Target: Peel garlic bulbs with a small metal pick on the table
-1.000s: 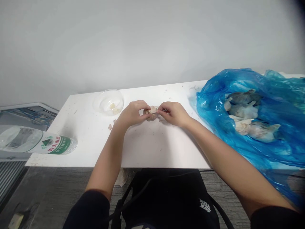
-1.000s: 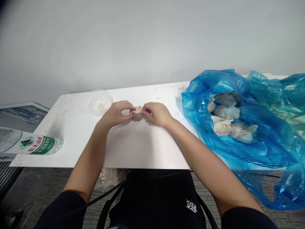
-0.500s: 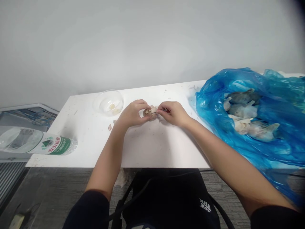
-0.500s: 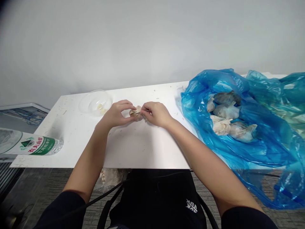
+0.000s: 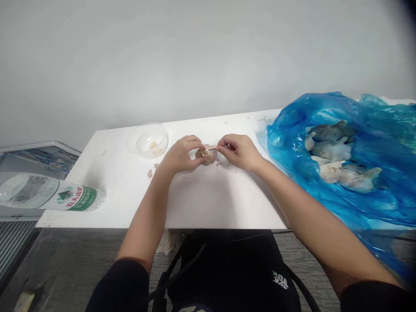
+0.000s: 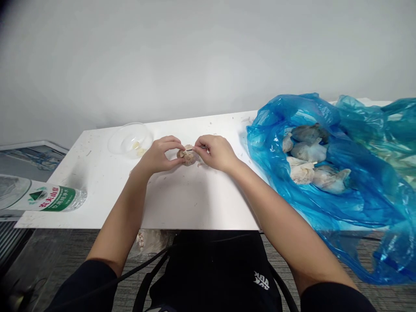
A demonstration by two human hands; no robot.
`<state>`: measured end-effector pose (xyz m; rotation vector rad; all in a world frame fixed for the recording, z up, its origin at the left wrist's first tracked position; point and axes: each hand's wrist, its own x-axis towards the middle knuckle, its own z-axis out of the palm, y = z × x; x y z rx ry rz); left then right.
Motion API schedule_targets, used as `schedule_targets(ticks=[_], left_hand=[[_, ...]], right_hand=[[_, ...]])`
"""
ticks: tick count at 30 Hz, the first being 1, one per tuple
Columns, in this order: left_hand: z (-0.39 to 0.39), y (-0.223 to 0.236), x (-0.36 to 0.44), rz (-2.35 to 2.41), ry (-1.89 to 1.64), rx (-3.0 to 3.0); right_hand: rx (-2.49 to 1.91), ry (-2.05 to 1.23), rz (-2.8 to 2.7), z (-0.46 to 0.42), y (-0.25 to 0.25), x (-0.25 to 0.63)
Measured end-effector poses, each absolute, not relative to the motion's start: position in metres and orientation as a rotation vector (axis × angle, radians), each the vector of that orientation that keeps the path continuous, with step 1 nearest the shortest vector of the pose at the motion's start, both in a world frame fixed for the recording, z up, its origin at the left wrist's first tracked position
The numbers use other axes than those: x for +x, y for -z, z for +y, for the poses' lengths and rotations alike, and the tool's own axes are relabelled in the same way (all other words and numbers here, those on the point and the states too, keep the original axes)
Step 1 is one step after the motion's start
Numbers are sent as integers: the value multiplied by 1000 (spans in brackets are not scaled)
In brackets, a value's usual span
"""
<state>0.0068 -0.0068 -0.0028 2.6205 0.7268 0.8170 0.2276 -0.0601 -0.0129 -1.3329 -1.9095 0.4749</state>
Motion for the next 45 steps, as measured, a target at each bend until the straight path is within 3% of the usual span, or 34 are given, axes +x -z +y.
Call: schedule_targets(ticks=[7,15,38,45], left_hand=[[-5,3,7,692,-860,2618],[-4,1,4,712,-828,2605],[0,1,3,666,-789,2683],[-2,1,3,672,-787,2652]], right_hand=[[-1541,-269,-2053,-61,9,235],[-1459,-518,-1974,-60,11,231],[-1419,-707,-1933,-58,16,227],[-1427,-607,-1969,-59,15,225]])
